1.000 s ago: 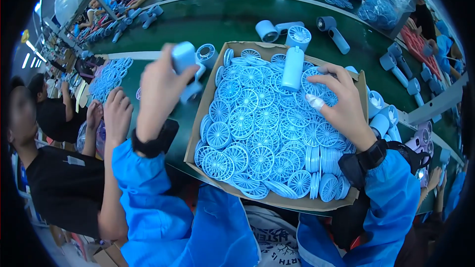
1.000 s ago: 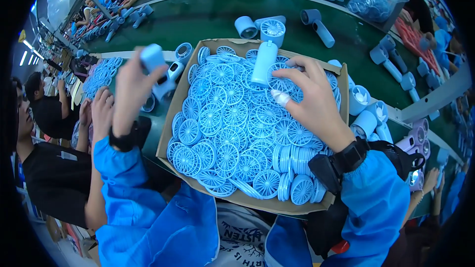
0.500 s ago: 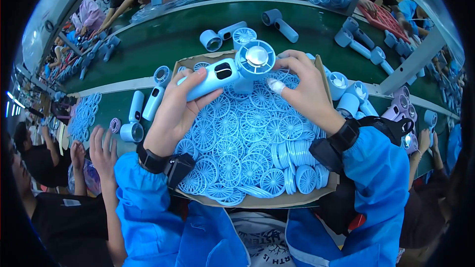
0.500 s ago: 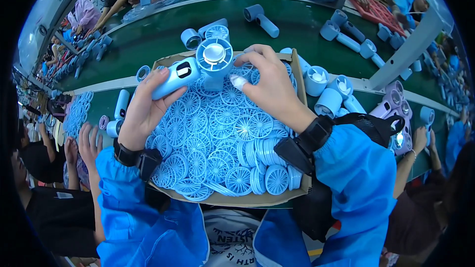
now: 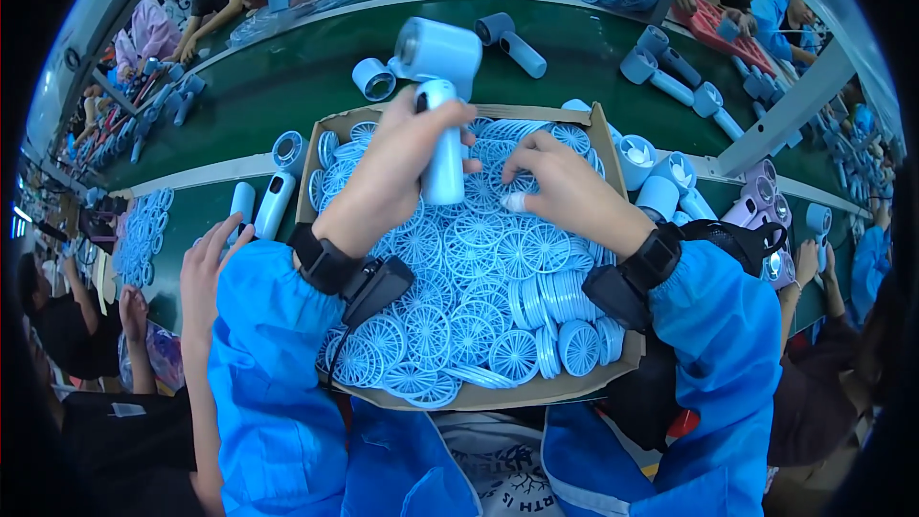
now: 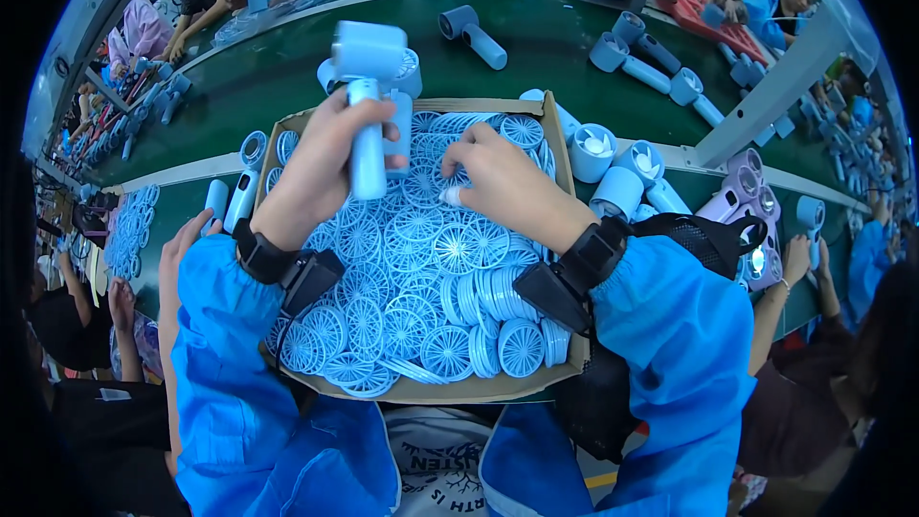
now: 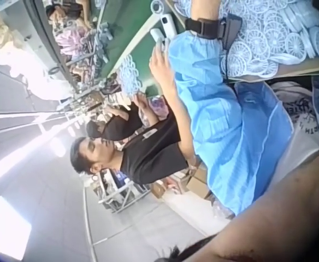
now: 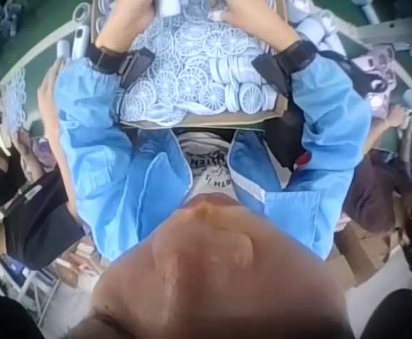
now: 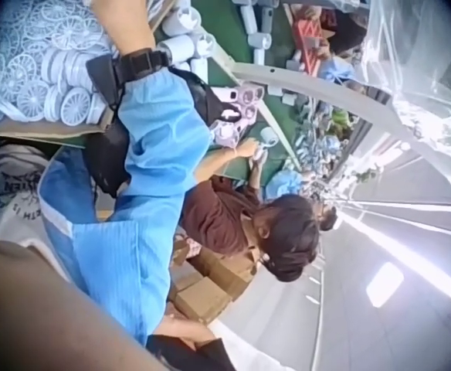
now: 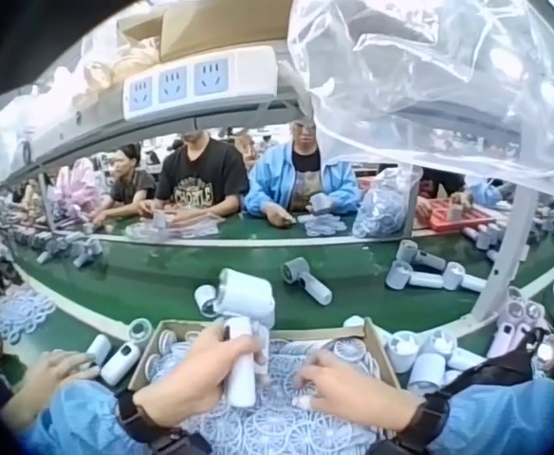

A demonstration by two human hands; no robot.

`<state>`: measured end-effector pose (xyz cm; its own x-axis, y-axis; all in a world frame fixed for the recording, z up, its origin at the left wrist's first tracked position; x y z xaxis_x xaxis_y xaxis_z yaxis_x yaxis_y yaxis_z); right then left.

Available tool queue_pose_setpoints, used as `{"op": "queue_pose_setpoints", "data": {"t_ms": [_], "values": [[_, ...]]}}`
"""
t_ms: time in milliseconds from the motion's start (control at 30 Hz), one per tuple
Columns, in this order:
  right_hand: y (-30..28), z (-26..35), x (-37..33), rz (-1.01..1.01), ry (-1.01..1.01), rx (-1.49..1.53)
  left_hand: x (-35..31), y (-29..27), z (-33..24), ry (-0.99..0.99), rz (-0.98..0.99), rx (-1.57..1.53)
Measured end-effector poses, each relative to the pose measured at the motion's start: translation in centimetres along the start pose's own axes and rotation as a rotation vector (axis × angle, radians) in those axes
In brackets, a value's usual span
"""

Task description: The person picks up a fan body and a fan cover, presses the cover onto the body by hand, and places the assembled fan onto the table. This process is repeated with several more fan bodies and covers.

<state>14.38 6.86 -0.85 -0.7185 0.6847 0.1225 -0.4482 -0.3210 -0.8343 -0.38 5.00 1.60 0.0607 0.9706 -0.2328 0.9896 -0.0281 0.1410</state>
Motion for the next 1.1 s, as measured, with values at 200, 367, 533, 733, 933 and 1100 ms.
{"op": "queue_pose_setpoints", "data": {"t_ms": [200, 367, 533, 733, 933, 1100], "values": [[-0.4, 0.5, -0.5, -0.069, -0.02, -0.061, 0.4, -2.5, 1.1, -0.012, 0.067, -0.307], [-4.6, 2.7, -0.7, -0.403, -0.134, -0.032, -1.2, -1.1, -0.3, 0.11, -0.069, 0.003], [-6.5, 5.6, -1.8, -0.656, -0.33, -0.017, -2.3, 1.4, -0.4, 0.261, 0.058, 0.088], [-6.2, 7.2, -2.2, -0.661, -0.415, -0.177, -2.7, 2.7, 0.1, 0.317, 0.137, 0.167], [-6.0, 7.9, -2.3, -0.642, -0.466, -0.179, -3.2, 2.8, -0.1, 0.377, 0.108, 0.229], [-5.9, 7.9, -2.3, -0.64, -0.469, -0.179, -3.2, 2.8, 0.0, 0.34, 0.131, 0.211]]}}
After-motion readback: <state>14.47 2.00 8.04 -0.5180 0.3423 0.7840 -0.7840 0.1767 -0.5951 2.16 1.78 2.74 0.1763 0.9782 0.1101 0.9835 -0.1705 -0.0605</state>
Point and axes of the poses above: each hand's wrist, its own x-axis towards the middle knuckle, its own y-axis out of the palm, z = x × y, the point moved 7 cm from there along x, towards the middle knuckle, and after that the axes turned 3 degrees about -y, right-handed, at the moved point
